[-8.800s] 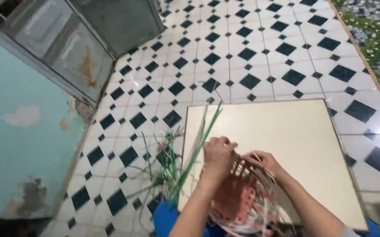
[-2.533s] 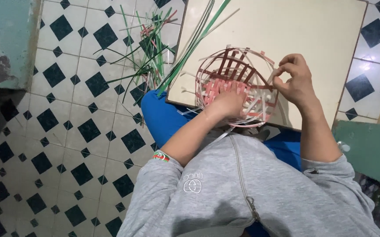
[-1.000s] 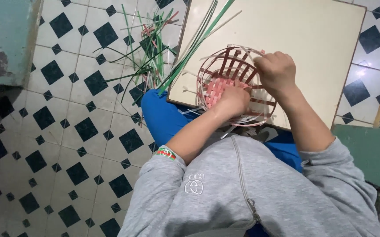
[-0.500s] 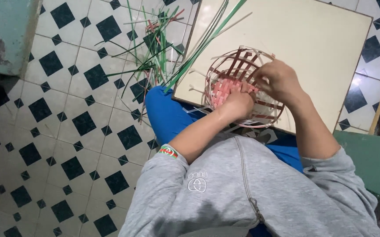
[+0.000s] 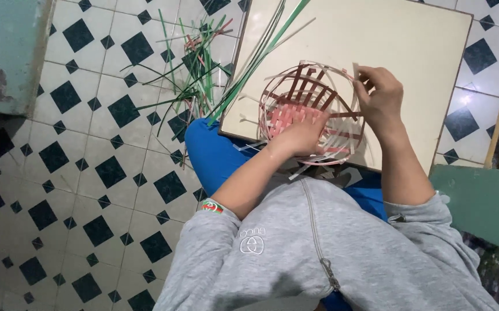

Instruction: The person weaves a small basket by hand, interlacing pink and white plastic strips through a pre-formed frame. They repeatedly thread strips through the vertical supports and adjust the weave to tighten the structure.

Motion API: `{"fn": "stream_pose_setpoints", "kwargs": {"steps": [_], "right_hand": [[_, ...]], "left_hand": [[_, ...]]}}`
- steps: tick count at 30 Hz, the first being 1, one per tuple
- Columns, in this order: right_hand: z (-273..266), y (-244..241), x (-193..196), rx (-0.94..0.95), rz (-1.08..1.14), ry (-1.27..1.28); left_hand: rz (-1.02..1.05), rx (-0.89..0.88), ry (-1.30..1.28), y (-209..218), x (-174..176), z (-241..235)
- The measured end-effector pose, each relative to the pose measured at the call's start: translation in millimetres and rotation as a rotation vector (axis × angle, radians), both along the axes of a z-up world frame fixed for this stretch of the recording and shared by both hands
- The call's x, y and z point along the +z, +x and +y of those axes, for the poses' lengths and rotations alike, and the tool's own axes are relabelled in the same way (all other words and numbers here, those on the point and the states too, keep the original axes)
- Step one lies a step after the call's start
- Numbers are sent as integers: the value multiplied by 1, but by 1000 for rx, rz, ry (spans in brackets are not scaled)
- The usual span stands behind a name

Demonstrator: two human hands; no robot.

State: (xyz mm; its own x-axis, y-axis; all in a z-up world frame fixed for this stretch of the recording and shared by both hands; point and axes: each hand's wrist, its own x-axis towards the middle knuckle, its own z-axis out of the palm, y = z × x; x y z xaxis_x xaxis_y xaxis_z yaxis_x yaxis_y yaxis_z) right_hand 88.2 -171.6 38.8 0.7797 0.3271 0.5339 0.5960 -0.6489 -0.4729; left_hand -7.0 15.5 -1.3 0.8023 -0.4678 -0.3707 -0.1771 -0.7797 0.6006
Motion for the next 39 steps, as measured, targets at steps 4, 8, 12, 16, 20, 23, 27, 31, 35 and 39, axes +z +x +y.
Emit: {"fn": "stream_pose_setpoints", "kwargs": {"steps": [4, 8, 12, 16, 20, 23, 27, 31, 35, 39], "right_hand": [[3, -13, 30, 6, -48, 107], [10, -9, 3, 0, -222, 1], [44, -20, -8, -67, 201, -364], [66, -13, 6, -56, 304, -466], [62, -4, -17, -46, 10, -314], [47, 4, -36, 5, -55, -256], [31, 0, -25, -9, -67, -372], [30, 0, -19, -48, -104, -549], [38, 4, -19, -52, -124, -741], [45, 2, -11, -61, -115, -840]], "left_hand": [[364, -7, 123, 2, 81, 6], [-16, -76, 103, -2, 26, 1], [156, 15, 112, 2, 24, -7], [180, 10, 165, 8, -5, -11], [131, 22, 179, 4, 1, -12], [130, 22, 150, 3, 1, -12], [114, 5, 144, -1, 29, -7], [152, 30, 151, 2, 26, -10], [161, 6, 204, 3, 5, -17], [148, -7, 219, 2, 13, -17]]}}
